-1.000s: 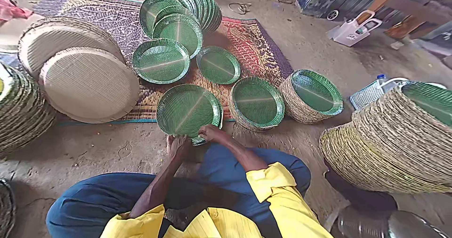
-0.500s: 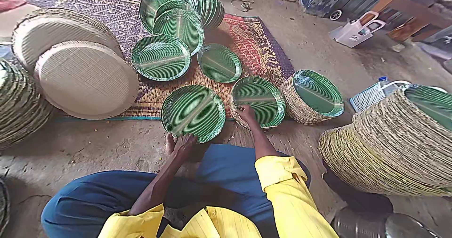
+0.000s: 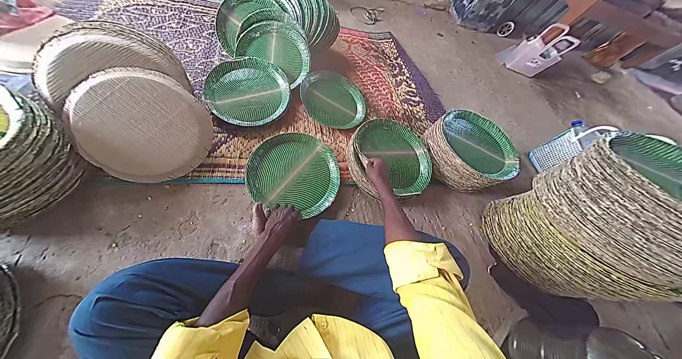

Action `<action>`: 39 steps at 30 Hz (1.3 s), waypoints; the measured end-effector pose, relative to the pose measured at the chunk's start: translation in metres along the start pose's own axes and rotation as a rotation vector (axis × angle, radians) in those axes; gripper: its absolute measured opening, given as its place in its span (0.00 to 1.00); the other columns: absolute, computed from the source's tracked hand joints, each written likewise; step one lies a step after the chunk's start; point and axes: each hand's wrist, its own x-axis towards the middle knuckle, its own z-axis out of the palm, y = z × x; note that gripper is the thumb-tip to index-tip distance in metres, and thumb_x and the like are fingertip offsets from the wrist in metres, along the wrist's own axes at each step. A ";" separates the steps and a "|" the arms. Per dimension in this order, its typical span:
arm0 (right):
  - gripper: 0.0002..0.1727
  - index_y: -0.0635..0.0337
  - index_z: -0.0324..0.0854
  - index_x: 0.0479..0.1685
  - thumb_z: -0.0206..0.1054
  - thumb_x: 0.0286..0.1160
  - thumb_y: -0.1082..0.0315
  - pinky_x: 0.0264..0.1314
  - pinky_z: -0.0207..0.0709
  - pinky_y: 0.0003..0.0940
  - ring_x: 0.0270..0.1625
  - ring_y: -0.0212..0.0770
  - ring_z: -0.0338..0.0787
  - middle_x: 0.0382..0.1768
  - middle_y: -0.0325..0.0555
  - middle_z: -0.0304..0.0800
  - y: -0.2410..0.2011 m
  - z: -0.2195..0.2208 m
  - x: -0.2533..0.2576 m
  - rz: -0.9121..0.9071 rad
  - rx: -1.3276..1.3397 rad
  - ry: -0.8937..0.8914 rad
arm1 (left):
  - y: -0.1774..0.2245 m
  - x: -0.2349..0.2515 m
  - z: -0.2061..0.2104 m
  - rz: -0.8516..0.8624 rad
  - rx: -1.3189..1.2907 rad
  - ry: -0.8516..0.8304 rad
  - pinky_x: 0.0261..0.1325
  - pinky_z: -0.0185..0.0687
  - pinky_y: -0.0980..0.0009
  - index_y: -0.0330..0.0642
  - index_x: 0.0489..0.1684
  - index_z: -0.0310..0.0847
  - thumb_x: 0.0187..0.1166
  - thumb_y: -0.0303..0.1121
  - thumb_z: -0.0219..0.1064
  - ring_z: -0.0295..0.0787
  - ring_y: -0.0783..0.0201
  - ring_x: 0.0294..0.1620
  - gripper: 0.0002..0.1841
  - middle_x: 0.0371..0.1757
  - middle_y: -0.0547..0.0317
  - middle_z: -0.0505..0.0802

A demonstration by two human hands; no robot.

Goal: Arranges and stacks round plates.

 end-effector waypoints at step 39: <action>0.23 0.62 0.90 0.57 0.76 0.76 0.51 0.68 0.78 0.62 0.60 0.59 0.90 0.54 0.60 0.93 0.016 0.023 0.010 -0.073 0.039 -0.119 | -0.007 0.000 0.000 0.007 0.011 0.025 0.78 0.66 0.38 0.40 0.69 0.83 0.87 0.33 0.58 0.82 0.37 0.72 0.17 0.66 0.39 0.88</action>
